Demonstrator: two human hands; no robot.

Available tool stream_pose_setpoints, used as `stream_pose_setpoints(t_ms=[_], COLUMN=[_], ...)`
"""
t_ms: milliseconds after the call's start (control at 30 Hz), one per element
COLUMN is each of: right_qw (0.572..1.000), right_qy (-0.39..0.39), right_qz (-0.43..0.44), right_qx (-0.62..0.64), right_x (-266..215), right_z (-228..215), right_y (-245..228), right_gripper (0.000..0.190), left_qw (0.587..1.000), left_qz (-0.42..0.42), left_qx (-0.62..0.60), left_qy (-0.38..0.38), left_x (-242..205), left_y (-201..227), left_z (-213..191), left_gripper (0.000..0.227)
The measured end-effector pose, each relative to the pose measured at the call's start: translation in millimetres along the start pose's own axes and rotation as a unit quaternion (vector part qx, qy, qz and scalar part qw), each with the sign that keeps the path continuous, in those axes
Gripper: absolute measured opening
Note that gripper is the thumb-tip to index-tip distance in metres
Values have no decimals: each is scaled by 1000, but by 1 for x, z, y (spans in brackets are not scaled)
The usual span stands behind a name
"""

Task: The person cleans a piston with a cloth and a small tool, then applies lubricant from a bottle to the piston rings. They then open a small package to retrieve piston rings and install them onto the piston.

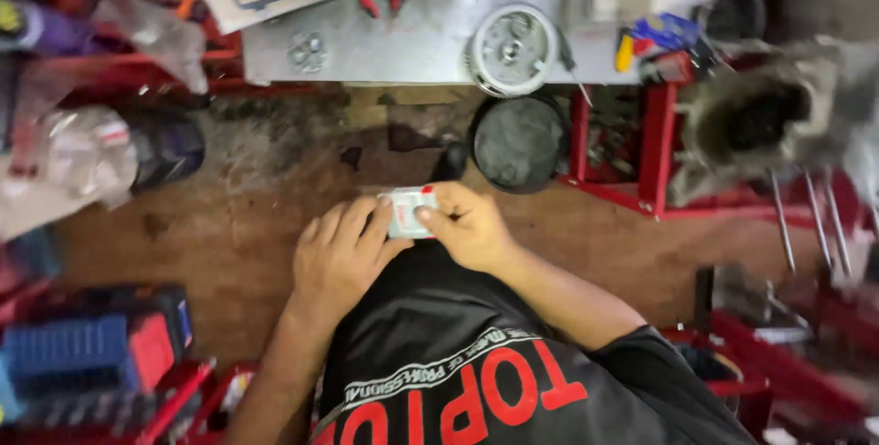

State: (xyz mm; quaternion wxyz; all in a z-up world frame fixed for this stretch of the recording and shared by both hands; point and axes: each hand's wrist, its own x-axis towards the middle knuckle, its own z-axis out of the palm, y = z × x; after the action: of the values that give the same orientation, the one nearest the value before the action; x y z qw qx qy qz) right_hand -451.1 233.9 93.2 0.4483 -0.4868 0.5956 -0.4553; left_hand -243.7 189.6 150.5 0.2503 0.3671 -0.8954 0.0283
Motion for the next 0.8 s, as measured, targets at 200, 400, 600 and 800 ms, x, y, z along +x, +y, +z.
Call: stream_pose_setpoints(t_ms=[200, 400, 600, 800], right_qw=[1000, 999, 997, 998], right_qy=[2, -11, -8, -7], right_qz=[5, 33, 28, -25], right_qx=[13, -21, -67, -60], right_x=[-68, -125, -126, -106], right_z=[65, 108, 128, 153], right_y=[-26, -43, -63, -83], right_gripper=[17, 19, 12, 14], left_qw=[997, 946, 921, 963], left_qz=[-25, -94, -136, -158], left_qx=[-56, -211, -322, -216], left_qy=[-41, -229, -170, -15], left_x=[-87, -128, -161, -167], left_y=[-21, -32, -35, -43], left_z=[-27, -65, -58, -82], left_gripper=[53, 55, 48, 45])
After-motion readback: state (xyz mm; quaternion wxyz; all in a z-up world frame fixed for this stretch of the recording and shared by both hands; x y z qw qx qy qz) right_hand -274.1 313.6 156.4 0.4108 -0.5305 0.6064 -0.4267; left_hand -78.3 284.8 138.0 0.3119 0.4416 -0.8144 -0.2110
